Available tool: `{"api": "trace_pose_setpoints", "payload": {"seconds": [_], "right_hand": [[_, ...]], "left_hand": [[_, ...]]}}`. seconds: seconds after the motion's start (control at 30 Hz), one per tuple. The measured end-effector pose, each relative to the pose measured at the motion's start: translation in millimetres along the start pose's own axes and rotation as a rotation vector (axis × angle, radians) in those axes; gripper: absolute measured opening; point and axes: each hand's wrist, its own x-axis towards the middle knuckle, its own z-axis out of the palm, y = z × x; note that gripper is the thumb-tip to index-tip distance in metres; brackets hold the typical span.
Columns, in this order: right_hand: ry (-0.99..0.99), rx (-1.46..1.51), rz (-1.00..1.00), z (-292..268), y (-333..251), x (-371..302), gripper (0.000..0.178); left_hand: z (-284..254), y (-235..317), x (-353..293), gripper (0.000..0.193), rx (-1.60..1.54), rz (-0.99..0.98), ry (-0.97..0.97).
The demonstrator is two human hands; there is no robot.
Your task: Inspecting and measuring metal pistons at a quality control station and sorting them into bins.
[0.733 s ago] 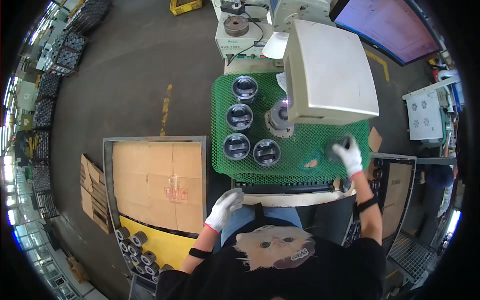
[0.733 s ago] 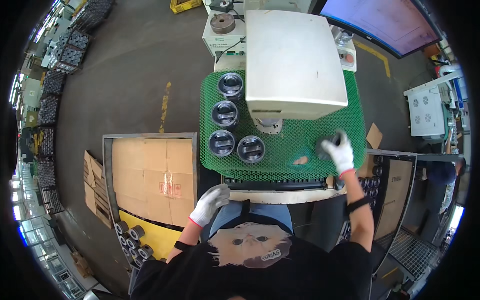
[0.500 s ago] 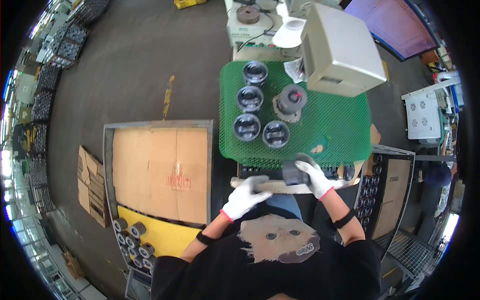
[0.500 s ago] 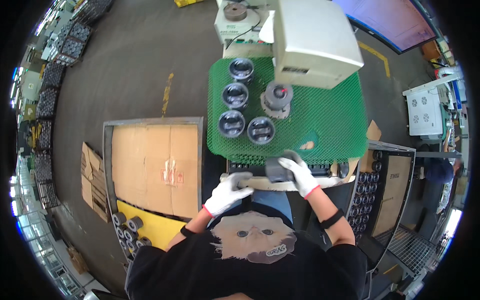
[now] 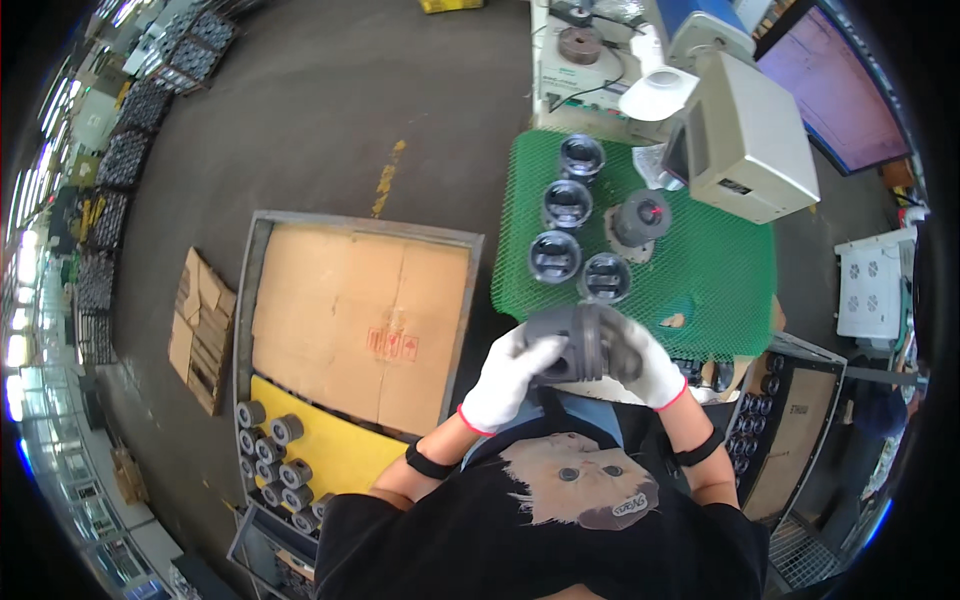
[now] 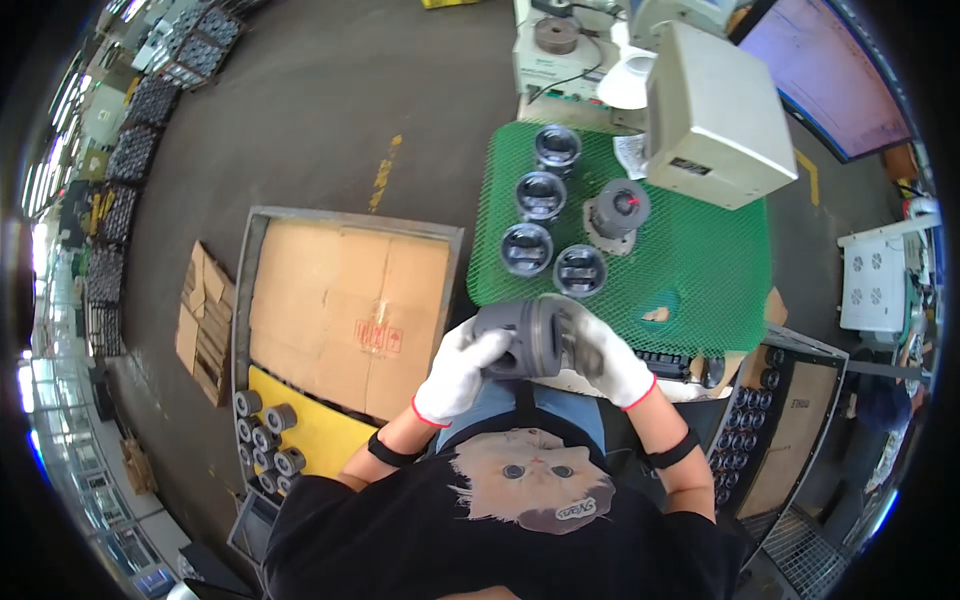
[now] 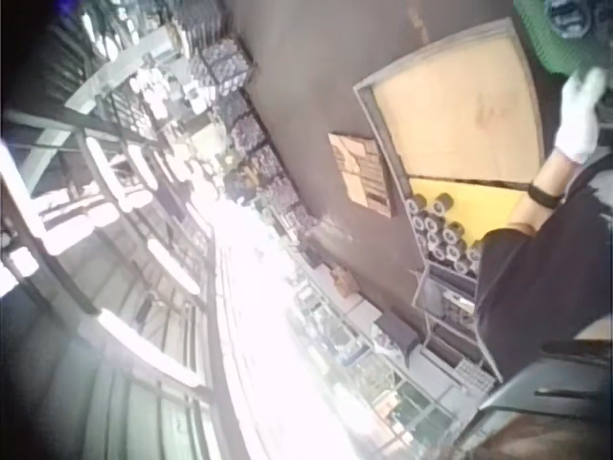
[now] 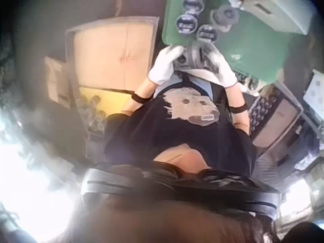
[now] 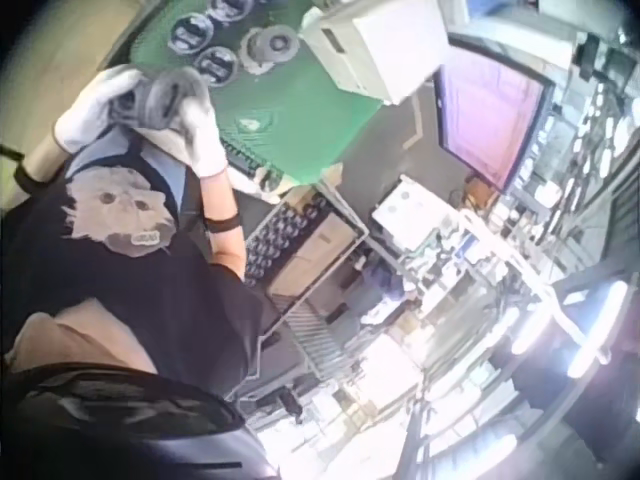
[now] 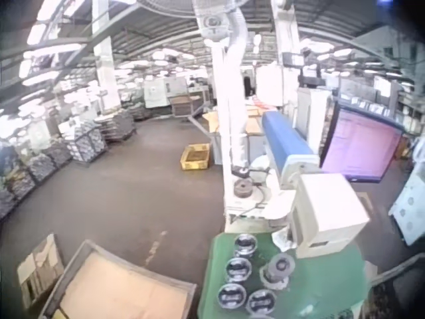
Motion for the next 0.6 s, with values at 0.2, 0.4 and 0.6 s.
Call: {"api": "trace_pose_setpoints", "payload": {"seconds": [0.2,0.4,0.6], "right_hand": [[0.209,-0.591,-0.204,-29,-6,-10,0.078],[0.712,0.572,0.055,-116,-3,-42,0.041],[0.798,0.725,0.003,-126,-48,-40,0.041]], "left_hand": [[26,-43,52,0.037,-0.378,-0.539,-0.050],[66,2,163,0.049,1.356,0.392,-0.092],[40,-97,301,0.061,1.332,0.425,-0.250]]}}
